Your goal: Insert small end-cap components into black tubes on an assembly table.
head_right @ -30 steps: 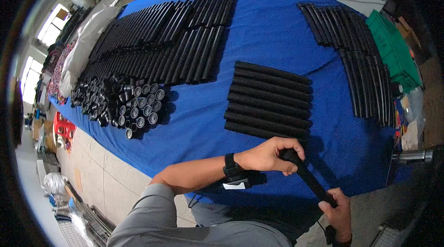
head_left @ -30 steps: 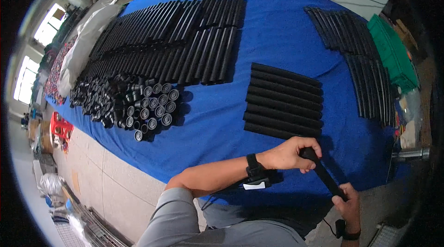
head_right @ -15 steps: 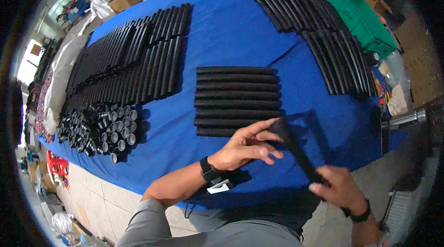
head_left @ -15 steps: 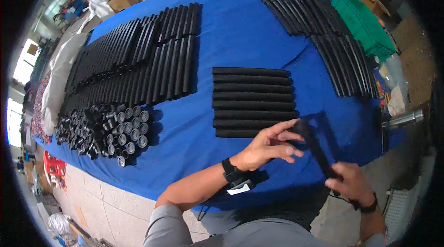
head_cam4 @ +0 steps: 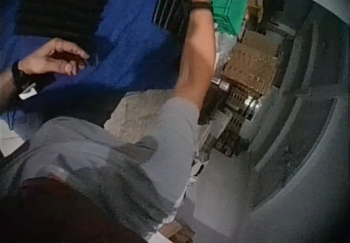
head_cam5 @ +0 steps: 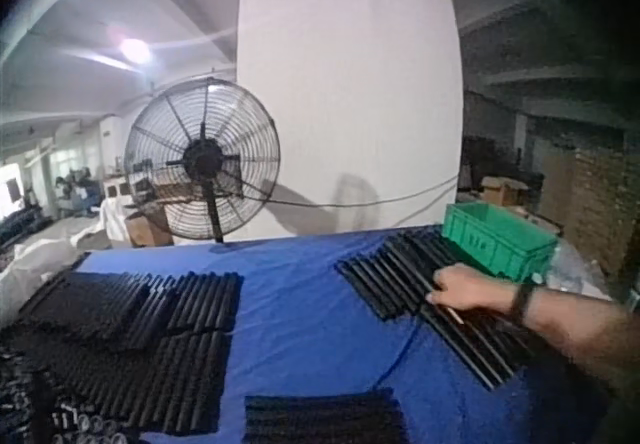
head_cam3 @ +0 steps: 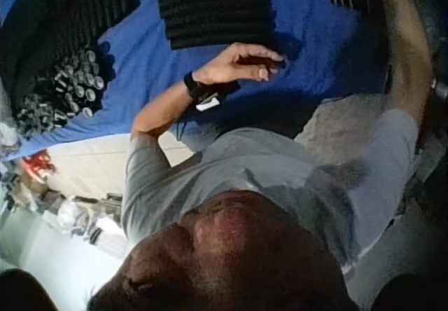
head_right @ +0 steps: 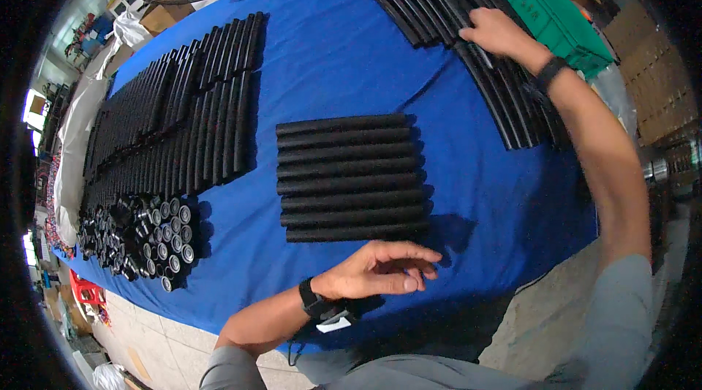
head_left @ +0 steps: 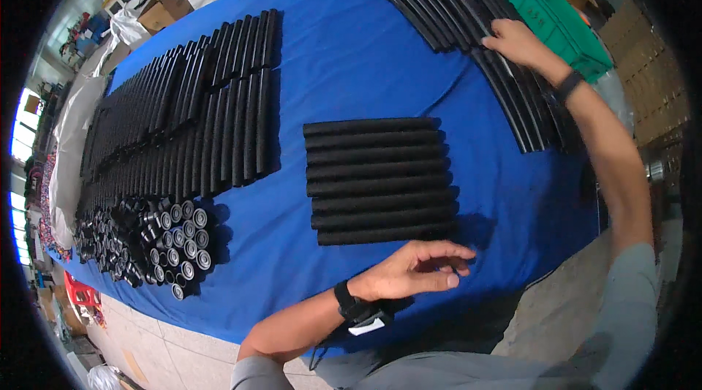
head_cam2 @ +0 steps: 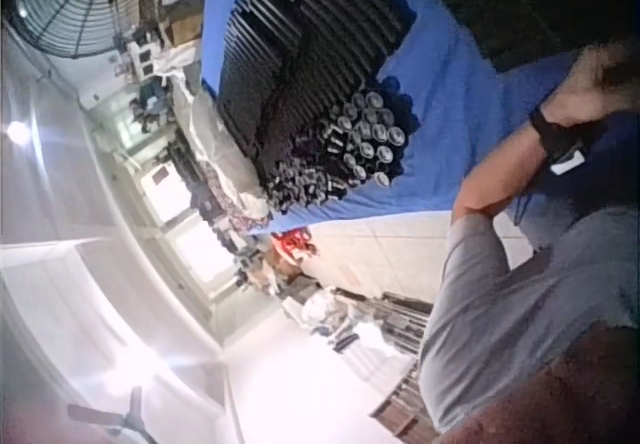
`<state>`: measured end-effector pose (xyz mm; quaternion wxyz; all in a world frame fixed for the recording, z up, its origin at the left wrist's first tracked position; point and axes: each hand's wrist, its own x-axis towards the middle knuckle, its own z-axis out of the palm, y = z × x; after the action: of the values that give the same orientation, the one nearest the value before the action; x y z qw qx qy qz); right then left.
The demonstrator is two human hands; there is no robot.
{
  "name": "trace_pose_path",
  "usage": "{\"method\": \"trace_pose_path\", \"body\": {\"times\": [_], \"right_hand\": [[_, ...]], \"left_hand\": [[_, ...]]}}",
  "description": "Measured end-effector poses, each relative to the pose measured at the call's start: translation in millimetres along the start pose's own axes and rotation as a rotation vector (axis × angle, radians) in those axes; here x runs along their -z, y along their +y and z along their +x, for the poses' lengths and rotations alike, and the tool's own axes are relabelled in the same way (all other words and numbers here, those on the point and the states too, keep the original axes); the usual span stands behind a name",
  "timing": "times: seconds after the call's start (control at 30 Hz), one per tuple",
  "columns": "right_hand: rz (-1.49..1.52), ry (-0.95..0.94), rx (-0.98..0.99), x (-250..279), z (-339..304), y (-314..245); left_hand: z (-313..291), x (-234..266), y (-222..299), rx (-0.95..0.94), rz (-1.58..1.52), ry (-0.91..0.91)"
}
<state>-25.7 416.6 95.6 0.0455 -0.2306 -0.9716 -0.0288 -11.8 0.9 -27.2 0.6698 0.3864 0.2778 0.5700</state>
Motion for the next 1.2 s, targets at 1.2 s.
{"method": "trace_pose_path", "body": {"times": [1.2], "right_hand": [[0.308, 0.306, 0.145, -48, 5, -57]], "left_hand": [[0, 4, 2, 0.048, 0.15, -0.039]]}}
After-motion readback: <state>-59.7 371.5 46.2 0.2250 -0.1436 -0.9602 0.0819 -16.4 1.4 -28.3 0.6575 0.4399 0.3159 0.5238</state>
